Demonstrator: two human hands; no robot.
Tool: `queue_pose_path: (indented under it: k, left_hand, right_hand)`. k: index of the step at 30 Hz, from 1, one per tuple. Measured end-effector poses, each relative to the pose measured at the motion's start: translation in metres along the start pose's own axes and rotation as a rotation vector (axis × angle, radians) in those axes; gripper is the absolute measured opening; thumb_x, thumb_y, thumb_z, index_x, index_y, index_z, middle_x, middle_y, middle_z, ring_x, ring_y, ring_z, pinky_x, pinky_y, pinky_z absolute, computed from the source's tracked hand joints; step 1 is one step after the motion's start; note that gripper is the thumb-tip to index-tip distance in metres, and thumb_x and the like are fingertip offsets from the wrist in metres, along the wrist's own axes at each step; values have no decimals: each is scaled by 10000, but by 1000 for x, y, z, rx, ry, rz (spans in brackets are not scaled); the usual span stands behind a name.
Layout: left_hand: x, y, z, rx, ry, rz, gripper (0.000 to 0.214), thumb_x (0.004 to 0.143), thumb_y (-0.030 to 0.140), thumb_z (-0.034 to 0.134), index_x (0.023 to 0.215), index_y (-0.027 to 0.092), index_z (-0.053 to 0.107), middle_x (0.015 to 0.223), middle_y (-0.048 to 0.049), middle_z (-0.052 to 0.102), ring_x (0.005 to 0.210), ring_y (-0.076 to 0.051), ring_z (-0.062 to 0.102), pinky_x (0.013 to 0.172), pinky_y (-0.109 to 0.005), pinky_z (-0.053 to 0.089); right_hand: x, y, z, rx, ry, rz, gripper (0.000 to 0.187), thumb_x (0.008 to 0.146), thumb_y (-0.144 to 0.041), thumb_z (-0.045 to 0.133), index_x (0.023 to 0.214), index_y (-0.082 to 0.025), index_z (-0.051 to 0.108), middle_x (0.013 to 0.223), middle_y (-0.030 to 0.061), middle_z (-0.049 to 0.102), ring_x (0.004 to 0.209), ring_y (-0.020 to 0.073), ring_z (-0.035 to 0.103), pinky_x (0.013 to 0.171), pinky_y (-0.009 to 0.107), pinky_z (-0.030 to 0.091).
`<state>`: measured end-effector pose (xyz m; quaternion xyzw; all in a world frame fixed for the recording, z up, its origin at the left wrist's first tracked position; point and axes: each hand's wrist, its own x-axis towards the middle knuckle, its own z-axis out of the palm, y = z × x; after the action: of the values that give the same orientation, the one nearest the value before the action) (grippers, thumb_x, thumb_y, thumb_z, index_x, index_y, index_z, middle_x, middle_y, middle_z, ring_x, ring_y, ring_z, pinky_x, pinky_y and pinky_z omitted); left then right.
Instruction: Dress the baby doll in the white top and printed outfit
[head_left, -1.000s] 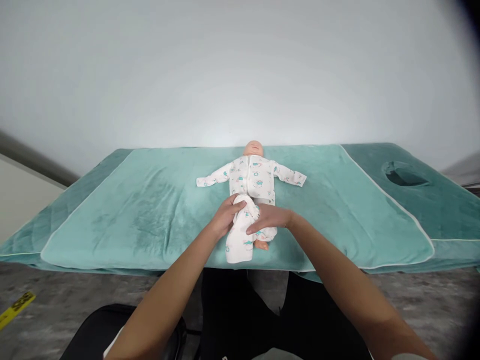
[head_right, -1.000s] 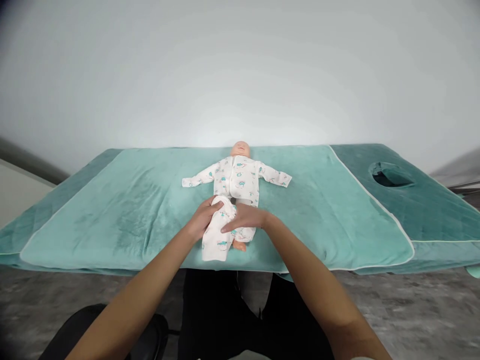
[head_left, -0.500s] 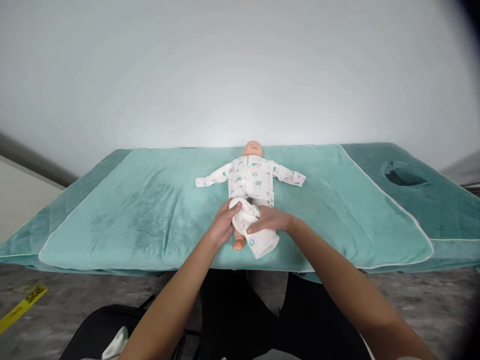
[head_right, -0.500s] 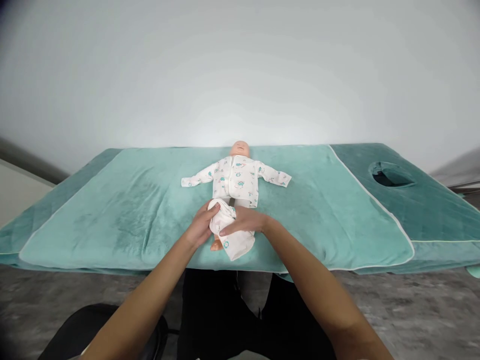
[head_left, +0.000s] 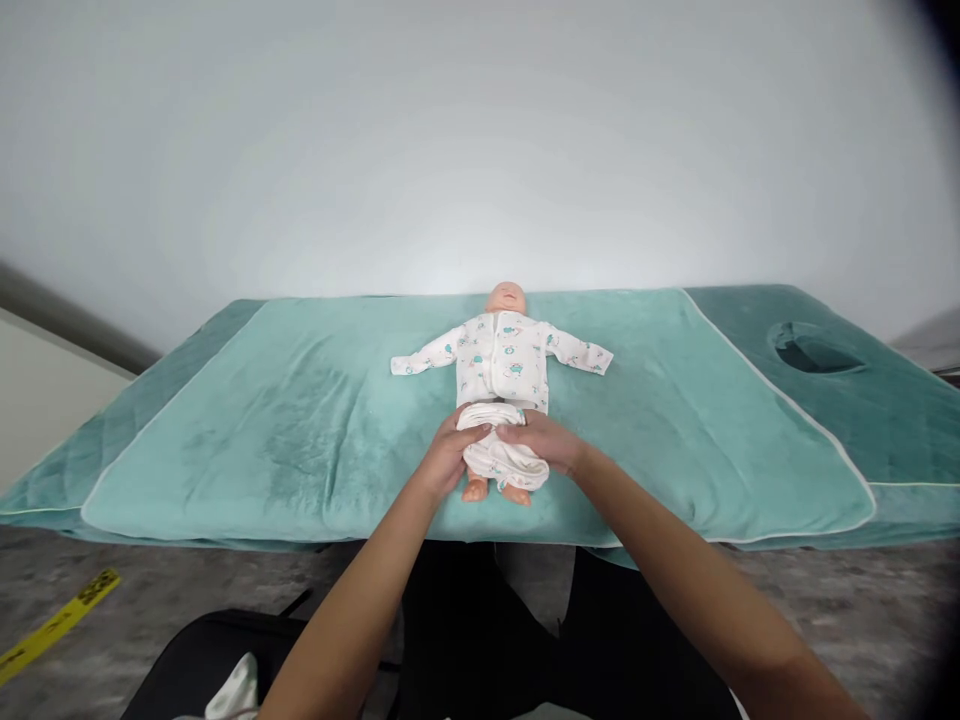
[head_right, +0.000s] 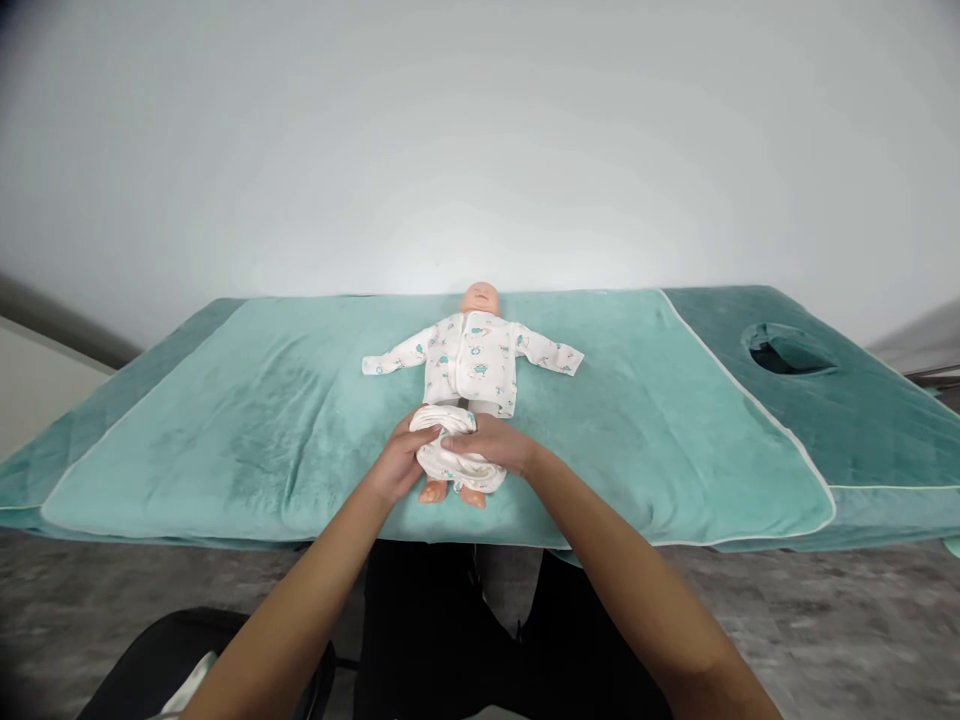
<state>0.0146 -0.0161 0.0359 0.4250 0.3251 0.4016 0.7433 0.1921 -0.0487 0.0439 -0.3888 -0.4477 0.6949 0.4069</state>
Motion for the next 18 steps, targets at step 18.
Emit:
queue_pose_path:
  k: [18]
  left_hand:
    - [-29,18,15,507,22,59,650,785,276,730,1390,295,491,1269,-48,626,1098,-233,608,868,-290,496]
  right_hand:
    - [9,6,12,-71,186,-169,352,696,-374,825,977,-199,706,824,1,692,702,145,595,667,272,477]
